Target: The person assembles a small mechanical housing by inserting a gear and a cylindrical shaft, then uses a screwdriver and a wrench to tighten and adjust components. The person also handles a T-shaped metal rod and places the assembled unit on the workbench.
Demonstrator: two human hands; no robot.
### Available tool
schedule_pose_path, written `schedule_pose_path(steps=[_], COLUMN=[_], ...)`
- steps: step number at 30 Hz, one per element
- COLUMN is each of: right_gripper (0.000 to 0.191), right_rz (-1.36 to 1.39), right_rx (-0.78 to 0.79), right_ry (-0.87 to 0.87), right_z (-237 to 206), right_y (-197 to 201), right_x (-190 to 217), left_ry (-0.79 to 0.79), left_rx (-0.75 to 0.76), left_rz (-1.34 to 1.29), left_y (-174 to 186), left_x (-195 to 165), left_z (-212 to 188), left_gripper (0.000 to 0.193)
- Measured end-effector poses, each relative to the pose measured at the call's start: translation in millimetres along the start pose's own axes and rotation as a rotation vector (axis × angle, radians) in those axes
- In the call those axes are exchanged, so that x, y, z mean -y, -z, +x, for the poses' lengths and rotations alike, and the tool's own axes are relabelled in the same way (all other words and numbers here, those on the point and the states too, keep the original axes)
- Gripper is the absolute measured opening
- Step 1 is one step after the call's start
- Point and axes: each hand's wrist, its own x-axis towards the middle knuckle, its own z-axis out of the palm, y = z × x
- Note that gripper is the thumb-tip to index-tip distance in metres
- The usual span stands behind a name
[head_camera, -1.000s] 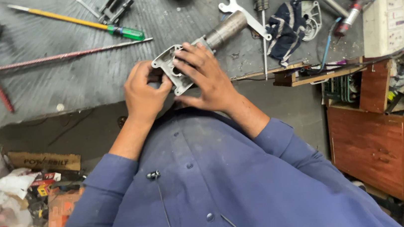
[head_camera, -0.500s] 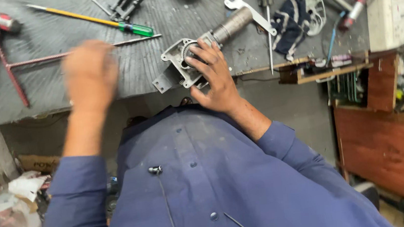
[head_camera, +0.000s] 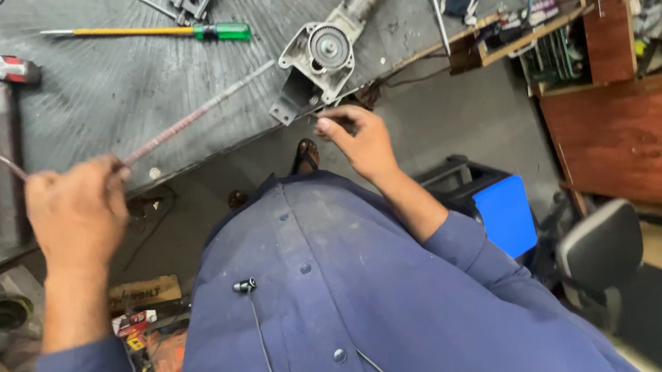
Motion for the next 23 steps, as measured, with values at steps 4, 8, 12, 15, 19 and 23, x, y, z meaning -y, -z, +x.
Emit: schedule_pose_path(steps=[4, 8, 12, 15, 19, 23], right_gripper=[0.036, 0.039, 0.042, 0.044, 0.045, 0.046], right_rz=[0.381, 0.454, 0.531, 0.492, 0.434, 0.396], right_rx=[0.193, 0.086, -0.017, -0.023, 0.005, 0.013], right_ry=[-0.141, -0.200, -0.223, -0.235, -0.230, -0.217], right_z=[1, 0, 3, 7, 9, 12], right_y=[-28, -46, -46, -42, -41, -41], right_x=[0, -2, 4, 14, 24, 36], left_ry=[-0.023, 0.005, -0.046, -0.034, -0.007, 0.025], left_rx=[0.072, 0.116, 0.085, 0.105, 0.142, 0.185], left_rz=[-0.132, -0.292, -0.391, -0.440, -0.490, -0.467], left_y=[24, 25, 16, 10, 6, 6], left_x=[-33, -62, -76, -82, -85, -90], left_z=[-25, -31, -32, -32, -38, -35], left_gripper=[0.017, 0.018, 0.017, 0.017, 0.017, 0.018])
